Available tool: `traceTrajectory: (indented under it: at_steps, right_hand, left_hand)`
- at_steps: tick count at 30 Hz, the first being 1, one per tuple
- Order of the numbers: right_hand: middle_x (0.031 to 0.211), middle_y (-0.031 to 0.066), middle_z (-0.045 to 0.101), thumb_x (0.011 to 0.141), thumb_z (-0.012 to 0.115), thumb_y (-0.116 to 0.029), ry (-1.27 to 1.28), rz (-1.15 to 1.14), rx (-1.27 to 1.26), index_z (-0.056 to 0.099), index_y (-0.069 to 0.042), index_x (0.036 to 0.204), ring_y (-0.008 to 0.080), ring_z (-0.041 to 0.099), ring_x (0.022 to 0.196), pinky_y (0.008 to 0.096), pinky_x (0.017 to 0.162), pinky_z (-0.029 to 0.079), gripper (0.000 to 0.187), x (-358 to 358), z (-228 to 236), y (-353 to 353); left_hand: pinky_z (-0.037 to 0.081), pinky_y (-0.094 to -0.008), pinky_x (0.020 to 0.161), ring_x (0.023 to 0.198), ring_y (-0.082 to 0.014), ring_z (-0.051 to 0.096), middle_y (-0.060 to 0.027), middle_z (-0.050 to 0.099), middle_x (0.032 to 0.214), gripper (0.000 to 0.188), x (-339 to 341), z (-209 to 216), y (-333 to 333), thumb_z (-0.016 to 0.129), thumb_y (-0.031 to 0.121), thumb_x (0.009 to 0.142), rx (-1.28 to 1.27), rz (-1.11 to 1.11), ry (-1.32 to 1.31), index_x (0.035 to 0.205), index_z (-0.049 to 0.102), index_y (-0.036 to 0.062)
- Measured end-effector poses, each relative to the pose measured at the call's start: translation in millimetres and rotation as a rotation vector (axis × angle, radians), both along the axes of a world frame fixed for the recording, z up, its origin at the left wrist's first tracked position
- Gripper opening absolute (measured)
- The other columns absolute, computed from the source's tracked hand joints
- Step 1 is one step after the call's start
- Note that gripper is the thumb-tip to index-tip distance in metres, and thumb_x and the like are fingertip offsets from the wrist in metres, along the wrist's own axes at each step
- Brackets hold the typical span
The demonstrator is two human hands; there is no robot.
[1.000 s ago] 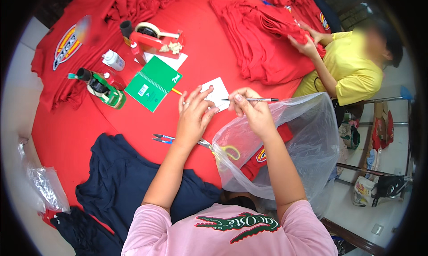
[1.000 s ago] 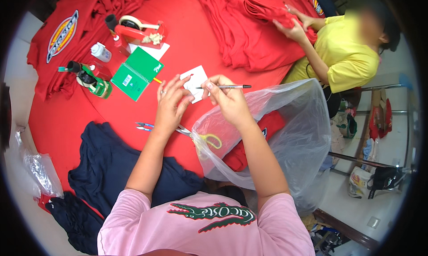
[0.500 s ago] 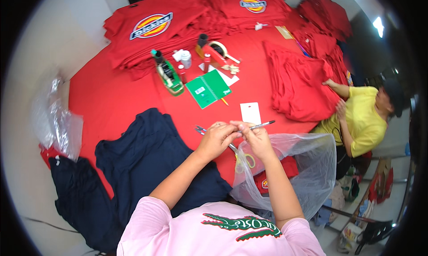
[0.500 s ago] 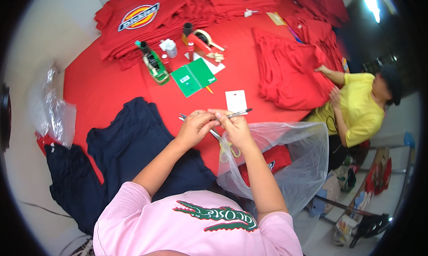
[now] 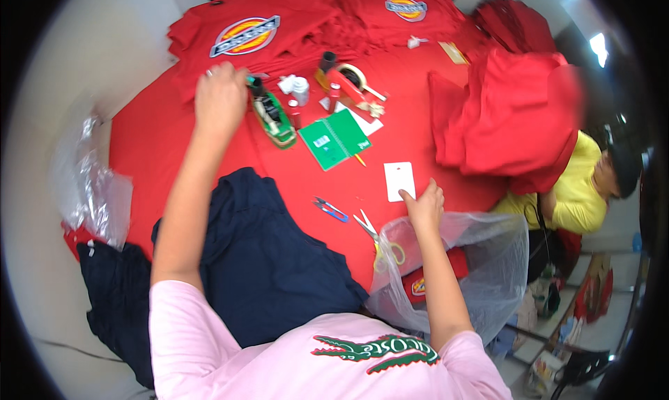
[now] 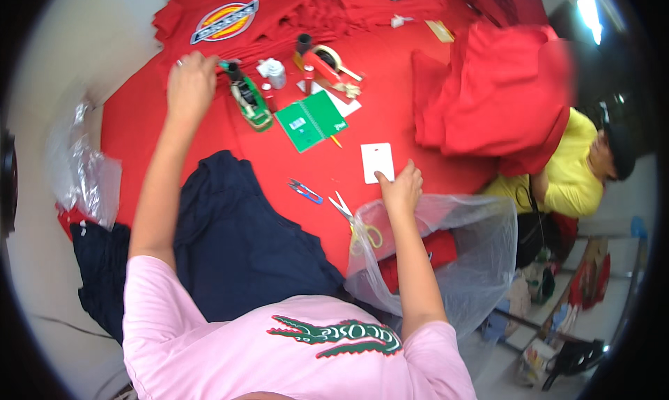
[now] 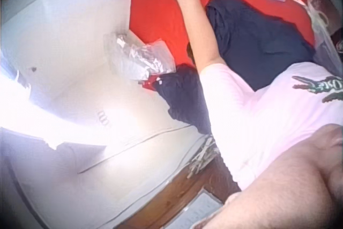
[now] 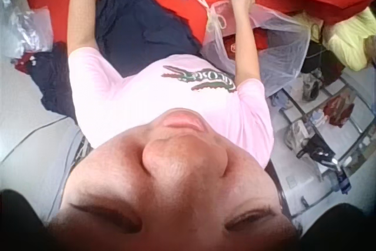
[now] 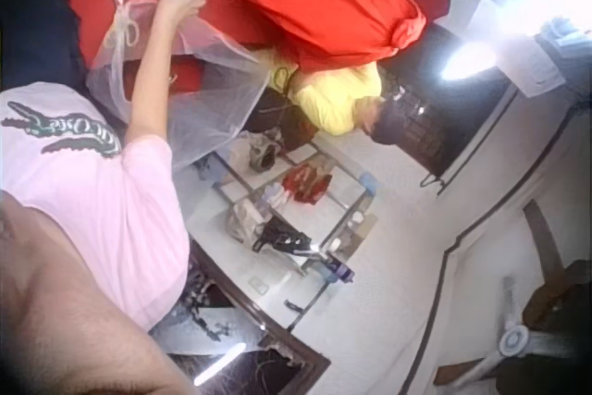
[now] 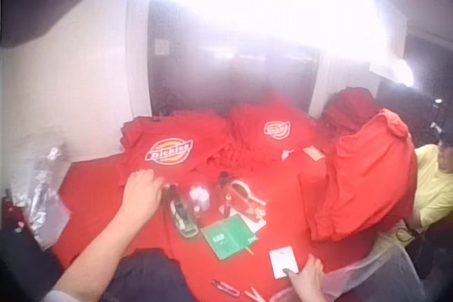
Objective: The person writes on a card, attaches the card to a red shirt using a plastic fastener, then picks up a dark blue shirt and uses a green pen to mark small white labels on it.
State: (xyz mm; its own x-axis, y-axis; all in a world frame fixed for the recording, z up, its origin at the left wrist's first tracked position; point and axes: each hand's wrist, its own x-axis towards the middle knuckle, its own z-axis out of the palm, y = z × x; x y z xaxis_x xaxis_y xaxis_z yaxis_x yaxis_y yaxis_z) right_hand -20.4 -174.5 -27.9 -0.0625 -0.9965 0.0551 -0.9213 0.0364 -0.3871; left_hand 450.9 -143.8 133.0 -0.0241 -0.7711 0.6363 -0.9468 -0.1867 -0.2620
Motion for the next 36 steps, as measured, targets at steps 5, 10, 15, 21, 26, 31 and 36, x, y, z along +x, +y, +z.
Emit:
traceTrajectory:
  at_steps: [5,10,15,21,26,31,36]
  right_hand:
    - [0.138,0.0221,0.063,0.069,0.099,-0.051,0.014,-0.117,0.100,0.061,0.000,0.138,0.0416,0.057,0.135,0.0571,0.109,0.050,0.094,7.6,-19.9,1.9]
    - [0.139,0.0218,0.063,0.064,0.103,-0.037,-0.149,-0.208,0.205,0.065,-0.002,0.128,0.0413,0.059,0.134,0.0574,0.106,0.052,0.083,16.7,-29.9,-15.1]
    - [0.110,0.0201,0.074,0.075,0.095,-0.019,-0.438,-0.200,0.105,0.067,-0.004,0.111,0.0406,0.073,0.108,0.0506,0.095,0.058,0.048,-1.2,-62.9,-35.6]
    - [0.094,-0.0015,0.062,0.095,0.079,0.004,-1.487,0.123,0.113,0.054,-0.009,0.103,0.0058,0.061,0.087,0.0247,0.077,0.052,0.029,-27.5,23.9,53.8]
    - [0.100,-0.0004,0.065,0.098,0.080,-0.001,-1.518,0.236,0.227,0.058,-0.007,0.111,0.0069,0.063,0.092,0.0262,0.082,0.053,0.026,-47.3,61.0,176.5]
    - [0.116,0.0075,0.077,0.099,0.080,-0.012,-0.938,0.122,0.000,0.071,-0.004,0.126,0.0138,0.076,0.101,0.0306,0.088,0.059,0.030,-202.7,98.5,240.3]
    - [0.105,0.0089,0.079,0.098,0.075,-0.011,-0.394,-0.181,-0.317,0.079,-0.005,0.110,0.0207,0.074,0.092,0.0352,0.078,0.056,0.014,-320.5,107.6,301.7]
  left_hand:
    - [0.052,-0.0454,0.094,0.111,-0.0303,0.069,-0.0127,0.070,0.106,0.015,39.2,-6.1,-59.1,0.067,0.014,0.092,0.314,-0.074,-0.232,0.097,0.080,0.0102]
    - [0.051,-0.0485,0.101,0.118,-0.0309,0.067,-0.0133,0.072,0.116,0.017,46.2,-35.4,-76.2,0.066,0.016,0.093,0.438,-0.050,-0.164,0.095,0.082,0.0106]
    - [0.043,-0.0517,0.118,0.136,-0.0367,0.060,-0.0201,0.064,0.145,0.049,58.2,-58.0,-72.1,0.069,0.012,0.092,0.303,-0.080,-0.165,0.141,0.070,0.0108]
    - [0.041,-0.0443,0.122,0.145,-0.0300,0.055,-0.0172,0.063,0.152,0.056,-170.9,-48.0,28.5,0.078,0.022,0.101,0.530,-0.588,1.295,0.150,0.061,0.0002]
    - [0.048,-0.0359,0.112,0.123,-0.0161,0.067,-0.0096,0.073,0.134,0.042,-312.4,-113.6,138.2,0.073,0.019,0.107,0.792,-0.578,2.113,0.143,0.065,-0.0027]
    - [0.062,-0.0346,0.090,0.103,-0.0219,0.078,-0.0127,0.077,0.124,0.034,-363.7,-121.2,195.2,0.068,0.022,0.110,0.850,-0.516,2.158,0.135,0.068,-0.0006]
    - [0.063,-0.0335,0.085,0.095,-0.0236,0.080,-0.0136,0.079,0.116,0.037,-387.4,-120.3,212.4,0.066,0.028,0.111,1.031,-0.428,1.961,0.133,0.068,-0.0014]
